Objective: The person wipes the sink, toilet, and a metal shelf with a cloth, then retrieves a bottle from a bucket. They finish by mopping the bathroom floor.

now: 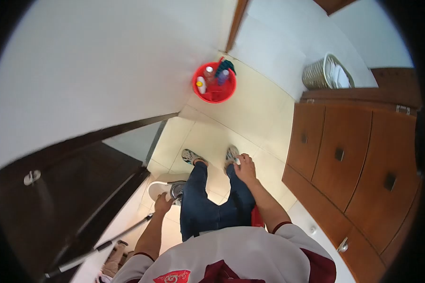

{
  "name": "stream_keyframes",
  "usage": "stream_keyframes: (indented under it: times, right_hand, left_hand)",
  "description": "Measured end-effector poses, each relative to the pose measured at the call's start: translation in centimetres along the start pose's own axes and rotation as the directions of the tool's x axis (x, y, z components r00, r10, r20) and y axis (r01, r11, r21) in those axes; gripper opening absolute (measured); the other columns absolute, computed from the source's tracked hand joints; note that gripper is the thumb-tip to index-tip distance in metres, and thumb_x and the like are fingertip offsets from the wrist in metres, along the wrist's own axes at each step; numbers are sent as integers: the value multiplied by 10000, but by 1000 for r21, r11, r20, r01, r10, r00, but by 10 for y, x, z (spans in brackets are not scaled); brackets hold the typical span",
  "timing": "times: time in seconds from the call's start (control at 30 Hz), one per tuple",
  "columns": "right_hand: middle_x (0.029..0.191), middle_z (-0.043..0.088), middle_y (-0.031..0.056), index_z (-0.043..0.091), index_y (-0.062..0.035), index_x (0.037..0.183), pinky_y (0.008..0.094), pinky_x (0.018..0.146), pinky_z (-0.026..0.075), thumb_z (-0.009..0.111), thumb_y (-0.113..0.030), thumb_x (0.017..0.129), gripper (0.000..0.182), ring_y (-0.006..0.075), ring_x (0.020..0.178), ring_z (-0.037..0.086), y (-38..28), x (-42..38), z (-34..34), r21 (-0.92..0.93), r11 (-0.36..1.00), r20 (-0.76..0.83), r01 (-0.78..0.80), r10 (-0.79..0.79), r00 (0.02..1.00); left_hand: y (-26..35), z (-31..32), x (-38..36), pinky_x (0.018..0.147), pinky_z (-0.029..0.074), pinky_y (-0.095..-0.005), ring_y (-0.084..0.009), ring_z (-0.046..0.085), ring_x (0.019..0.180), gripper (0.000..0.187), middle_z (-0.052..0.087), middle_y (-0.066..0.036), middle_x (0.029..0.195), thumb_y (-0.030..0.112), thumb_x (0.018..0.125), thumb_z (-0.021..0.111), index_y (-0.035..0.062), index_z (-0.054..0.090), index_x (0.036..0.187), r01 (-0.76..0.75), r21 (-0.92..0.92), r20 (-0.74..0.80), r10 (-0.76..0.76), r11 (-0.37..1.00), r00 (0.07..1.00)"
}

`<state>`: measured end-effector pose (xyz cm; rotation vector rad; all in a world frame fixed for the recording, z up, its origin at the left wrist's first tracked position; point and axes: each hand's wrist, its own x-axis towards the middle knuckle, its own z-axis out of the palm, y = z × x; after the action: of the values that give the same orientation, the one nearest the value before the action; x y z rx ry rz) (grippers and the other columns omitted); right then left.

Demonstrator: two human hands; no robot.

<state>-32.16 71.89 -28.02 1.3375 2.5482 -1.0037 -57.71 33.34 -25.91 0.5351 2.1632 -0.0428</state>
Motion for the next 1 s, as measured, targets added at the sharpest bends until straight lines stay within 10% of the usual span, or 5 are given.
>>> stream_keyframes:
  times: [0.23, 0.33, 0.57, 0.83, 1.0]
  right_hand:
    - [1138, 594, 165, 635, -95, 1136, 430, 886, 507, 690, -325, 859, 364, 338, 1029, 605, 42, 28, -70, -37, 996, 254, 86, -74, 964]
    - [1046, 653, 177, 663, -81, 1111, 395, 832, 520, 703, -349, 845, 380, 312, 953, 648, 77, 34, -102, -39, 998, 261, 50, -38, 965]
    - [999, 702, 166, 667, -41, 1112, 383, 791, 535, 705, -351, 844, 412, 266, 912, 676, 133, 5, -156, -77, 989, 379, -127, 147, 914]
    - [1152, 624, 177, 611, -43, 1206, 408, 901, 496, 689, -263, 896, 388, 313, 1056, 613, 104, 21, -132, 120, 991, -135, 57, -41, 990]
    - [1213, 564, 205, 577, -35, 1245, 444, 1004, 421, 668, -247, 911, 406, 380, 1146, 536, 101, 82, -100, 75, 992, -120, 104, -94, 988]
  left_hand:
    - [-67, 52, -157, 754, 529, -398, -300, 674, 851, 430, 697, -161, 899, 374, 863, 709, 40, 643, 1126, 250, -620, -314, -527, 744, 789]
    - [-15, 119, -217, 747, 523, -377, -271, 671, 829, 465, 704, -153, 891, 398, 867, 710, 30, 639, 1141, 286, -804, -138, -631, 522, 764]
    - [52, 253, -262, 879, 531, -426, -360, 673, 1021, 530, 711, -205, 1042, 488, 871, 661, 40, 660, 1155, 405, -705, 111, -474, 582, 874]
    - [83, 123, -82, 931, 495, -459, -363, 638, 1061, 460, 689, -182, 1103, 475, 887, 613, 76, 701, 1098, 98, -368, -75, -134, 925, 988]
    - [224, 22, 68, 934, 498, -423, -349, 622, 1093, 427, 650, -175, 1161, 394, 904, 620, 35, 675, 1130, -241, -316, -287, 149, 918, 946]
